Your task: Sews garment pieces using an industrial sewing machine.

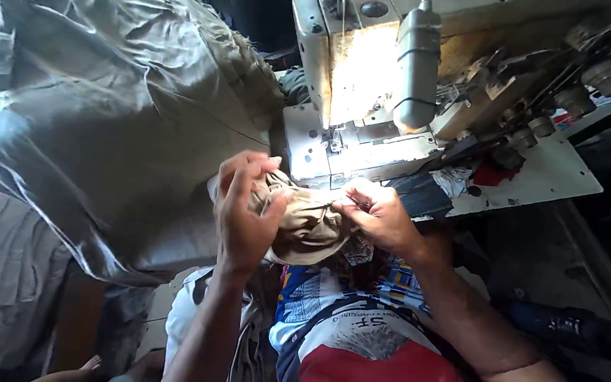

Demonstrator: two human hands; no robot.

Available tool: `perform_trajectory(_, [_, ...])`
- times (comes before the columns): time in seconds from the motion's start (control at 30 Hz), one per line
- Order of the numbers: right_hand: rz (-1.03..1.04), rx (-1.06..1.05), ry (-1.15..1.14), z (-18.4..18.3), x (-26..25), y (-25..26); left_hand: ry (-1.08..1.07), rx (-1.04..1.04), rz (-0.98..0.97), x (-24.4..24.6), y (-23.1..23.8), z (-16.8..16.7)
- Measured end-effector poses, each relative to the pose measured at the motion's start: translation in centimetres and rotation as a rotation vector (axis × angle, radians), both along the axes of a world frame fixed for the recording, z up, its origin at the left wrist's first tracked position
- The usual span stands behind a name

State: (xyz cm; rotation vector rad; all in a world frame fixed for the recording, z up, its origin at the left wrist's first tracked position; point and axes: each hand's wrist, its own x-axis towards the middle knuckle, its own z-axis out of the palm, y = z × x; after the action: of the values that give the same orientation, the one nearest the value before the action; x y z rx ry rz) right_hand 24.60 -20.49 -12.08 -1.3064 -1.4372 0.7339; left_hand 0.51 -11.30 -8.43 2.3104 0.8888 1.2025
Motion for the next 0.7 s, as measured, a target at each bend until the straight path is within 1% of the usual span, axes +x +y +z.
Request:
perform_trajectory(0.03, [-0.02, -0.006, 0.013, 0.5, 0.0, 0.1, -0.078, 0.064, -0.1, -0.3, -1.1, -0.3])
perform_trajectory(0.07, [-0.041, -0.012, 0.023, 0.8, -0.1, 0.2, -0.108, 0.062, -0.249, -0.6, -2.3, -1.0])
perform_trajectory(0.1, [-0.056, -0.019, 0.039, 1.1, -0.3, 0.2, -0.044, 0.026, -0.42, -0.8, -3.3, -1.7])
perform_trajectory(0.13, [-0.061, -0.02, 0.063, 1.4, -0.4, 0.3, 0.136, 0.028, -0.511, -1.0, -3.9, -2.2])
perform_trajectory(0.17, [-0.06, -0.019, 0.087, 1.6, -0.6, 0.4, 0.352, 0.072, -0.51, -1.2, -4.2, -2.8])
perform_trajectory(0.2, [-0.065, -0.02, 0.098, 1.9, -0.8, 0.4, 0.515, 0.125, -0.459, -1.5, -4.1, -3.8])
perform_trajectory(0.23, [-0.07, -0.026, 0.096, 2.1, -1.0, 0.4, 0.609, 0.165, -0.398, -2.1, -3.8, -4.8])
perform_trajectory(0.27, [-0.075, -0.031, 0.082, 2.3, -1.2, 0.4, 0.648, 0.184, -0.346, -3.0, -3.4, -5.7])
perform_trajectory(0.33, [-0.066, -0.022, 0.034, 2.5, -1.3, 0.5, 0.618, 0.156, -0.288, -4.9, -2.5, -6.1])
perform_trajectory(0.4, [-0.048, -0.004, -0.073, 2.7, -1.2, 0.7, 0.477, 0.047, -0.259, -6.5, -2.2, -5.3])
perform_trajectory(0.43, [-0.042, 0.009, -0.149, 2.9, -1.1, 0.8, 0.377, -0.032, -0.248, -7.1, -2.3, -4.6])
perform_trajectory(0.5, [-0.075, 0.065, -0.378, 3.3, -1.0, 0.8, 0.188, -0.143, -0.226, -8.0, -2.8, -2.7])
perform_trajectory(0.57, [-0.152, 0.201, -0.577, 3.7, -1.7, 0.2, 0.062, -0.159, -0.218, -8.2, -3.1, -0.7])
perform_trajectory(0.63, [-0.14, 0.379, -0.601, 4.6, -3.0, -1.1, 0.03, -0.134, -0.201, -8.0, -3.3, 0.9])
perform_trajectory(0.7, [-0.028, 0.461, -0.559, 4.4, -4.7, -2.4, 0.044, -0.13, -0.196, -7.3, -3.4, 2.3])
